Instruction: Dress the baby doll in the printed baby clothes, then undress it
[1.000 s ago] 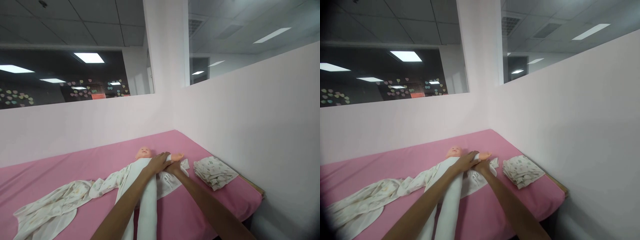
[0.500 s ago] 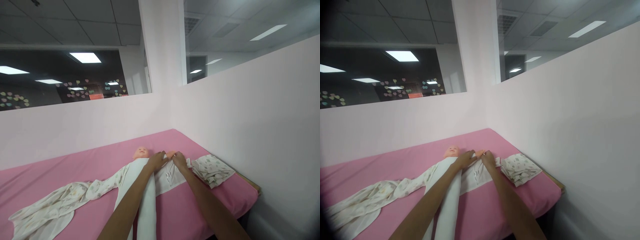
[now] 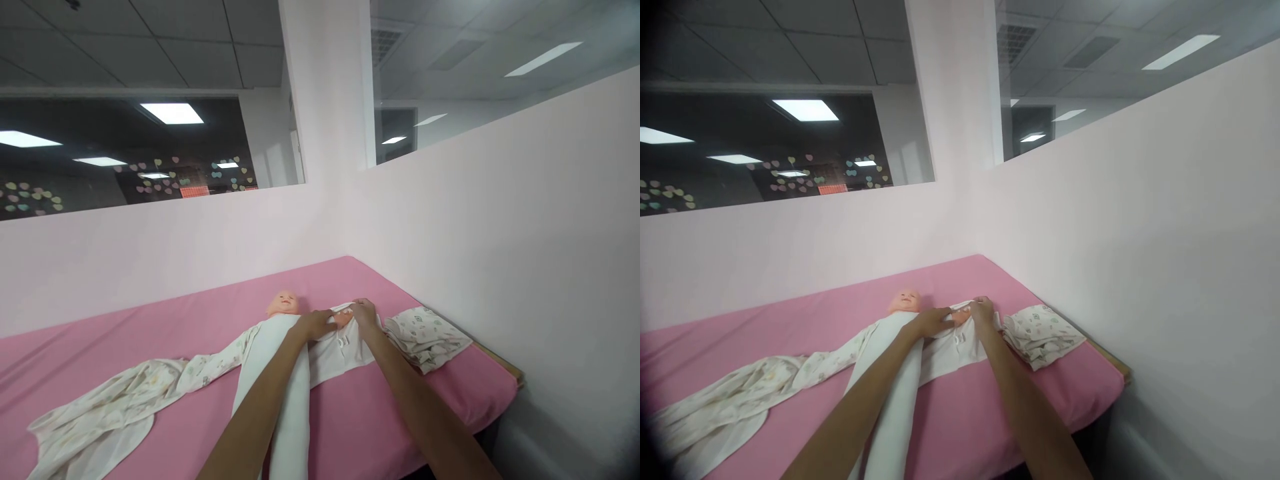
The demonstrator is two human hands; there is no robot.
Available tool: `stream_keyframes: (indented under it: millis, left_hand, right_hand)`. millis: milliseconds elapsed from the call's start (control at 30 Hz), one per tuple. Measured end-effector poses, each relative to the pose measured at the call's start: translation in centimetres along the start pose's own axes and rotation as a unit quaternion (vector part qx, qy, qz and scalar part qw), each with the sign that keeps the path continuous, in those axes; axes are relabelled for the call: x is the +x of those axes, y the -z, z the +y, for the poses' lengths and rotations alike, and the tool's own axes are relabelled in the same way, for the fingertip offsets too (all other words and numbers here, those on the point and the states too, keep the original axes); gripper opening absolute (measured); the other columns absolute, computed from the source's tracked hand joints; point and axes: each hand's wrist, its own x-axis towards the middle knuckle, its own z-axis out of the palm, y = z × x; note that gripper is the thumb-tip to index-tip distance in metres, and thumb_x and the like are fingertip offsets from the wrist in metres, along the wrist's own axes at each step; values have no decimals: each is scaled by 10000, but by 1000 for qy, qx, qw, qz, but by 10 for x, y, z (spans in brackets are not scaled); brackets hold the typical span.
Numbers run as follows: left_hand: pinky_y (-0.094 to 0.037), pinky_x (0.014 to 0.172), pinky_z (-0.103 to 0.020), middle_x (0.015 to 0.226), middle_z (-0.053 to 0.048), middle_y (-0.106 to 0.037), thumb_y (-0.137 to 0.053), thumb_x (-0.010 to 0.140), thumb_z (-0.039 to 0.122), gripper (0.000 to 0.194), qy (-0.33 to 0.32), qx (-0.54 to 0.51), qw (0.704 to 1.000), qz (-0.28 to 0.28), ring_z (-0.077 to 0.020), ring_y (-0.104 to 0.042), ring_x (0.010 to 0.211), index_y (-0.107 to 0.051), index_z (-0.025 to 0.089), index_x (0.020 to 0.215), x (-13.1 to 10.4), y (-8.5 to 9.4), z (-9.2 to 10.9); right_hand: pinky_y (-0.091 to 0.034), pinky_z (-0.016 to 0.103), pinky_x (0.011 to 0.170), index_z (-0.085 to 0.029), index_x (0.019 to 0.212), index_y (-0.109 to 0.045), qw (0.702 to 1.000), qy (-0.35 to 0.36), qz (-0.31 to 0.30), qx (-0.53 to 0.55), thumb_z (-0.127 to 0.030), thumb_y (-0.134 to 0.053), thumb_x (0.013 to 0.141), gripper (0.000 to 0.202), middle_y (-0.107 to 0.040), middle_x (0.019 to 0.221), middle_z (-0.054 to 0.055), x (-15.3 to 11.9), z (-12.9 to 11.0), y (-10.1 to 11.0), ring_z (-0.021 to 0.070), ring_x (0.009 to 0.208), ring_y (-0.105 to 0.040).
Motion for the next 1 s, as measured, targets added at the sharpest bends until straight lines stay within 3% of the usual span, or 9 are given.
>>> stream_keyframes:
  millis: [133, 233, 367, 500, 600, 700, 767, 833, 1000]
  left_hand:
    - [-463, 892, -404, 1269, -136, -629, -345, 934, 533, 512, 41, 16, 999, 24, -314, -609, 1125, -531, 213, 1288, 4, -4, 4]
    - [-479, 873, -422, 1223, -164, -640, -336, 966, 471, 473, 71, 25, 996, 53, -304, -629, 1078, -536, 163, 1264, 10, -5, 9]
    - [-489, 906, -419, 1182, -116, -639, -468, 965, 391, 354, 97, 30, 991, 83, -223, -624, 1047, -579, 137, 1184, 18, 0, 13]
    - [-498, 886, -410, 1097, -96, -660, -572, 912, 313, 253, 116, 25, 988, 101, -216, -628, 1003, -633, 125, 1070, 8, 9, 8]
    - [-452, 937, -395, 1078, -113, -672, -533, 902, 310, 226, 112, 9, 984, 136, -250, -612, 1055, -664, 154, 1000, -28, 14, -8]
    - [-338, 1058, -415, 1297, -138, -570, -450, 923, 393, 380, 142, -10, 969, 200, -287, -475, 1259, -582, 169, 1200, -85, 9, -35]
    - [-381, 1000, -431, 1317, -172, -538, -364, 937, 423, 461, 198, -46, 951, 234, -306, -488, 1231, -512, 135, 1266, -125, -3, -54]
    - [-432, 908, -412, 1166, -156, -618, -337, 928, 450, 441, 246, -148, 924, 253, -292, -573, 1077, -561, 140, 1148, -158, -20, -68]
    - [-437, 886, -361, 1101, -108, -660, -379, 903, 432, 359, 266, -308, 876, 257, -254, -598, 1023, -575, 167, 1044, -189, -52, -78]
  right_hand:
    - [-431, 310, 732, -161, 892, -619, 997, 34, 8, -73, -159, -540, 759, 155, -637, 883, 60, -15, -20, 7, 210, 832, -587]
    - [-401, 346, 829, -178, 927, -618, 990, 93, -12, -105, -167, -496, 751, 215, -618, 1008, 87, -34, -37, 5, 248, 954, -567]
    - [-406, 308, 899, -211, 1044, -584, 976, 162, -108, -94, -187, -460, 794, 280, -624, 1077, 53, -58, -54, -6, 211, 1047, -565]
    - [-460, 272, 833, -208, 1238, -476, 966, 146, -196, -83, -205, -468, 792, 446, -632, 1105, 53, -68, -53, -2, 176, 1013, -605]
    - [-471, 297, 770, -182, 1231, -486, 961, 98, -233, -110, -257, -551, 754, 487, -643, 1046, 73, -73, -47, 18, 208, 943, -627]
    - [-445, 294, 692, -175, 1013, -584, 952, 63, -264, -141, -305, -631, 697, 345, -645, 918, 58, -82, -43, 45, 219, 847, -618]
    - [-389, 273, 616, -185, 820, -569, 942, 63, -277, -178, -314, -628, 695, 189, -603, 776, 19, -92, -44, 58, 190, 731, -574]
    - [-305, 255, 553, -196, 682, -479, 929, 79, -292, -213, -300, -583, 722, 152, -496, 650, -24, -104, -48, 65, 143, 616, -481]
    - [-253, 239, 522, -207, 681, -382, 914, 79, -380, -121, -333, -479, 809, 204, -355, 619, -61, -132, -65, 55, 101, 557, -338]
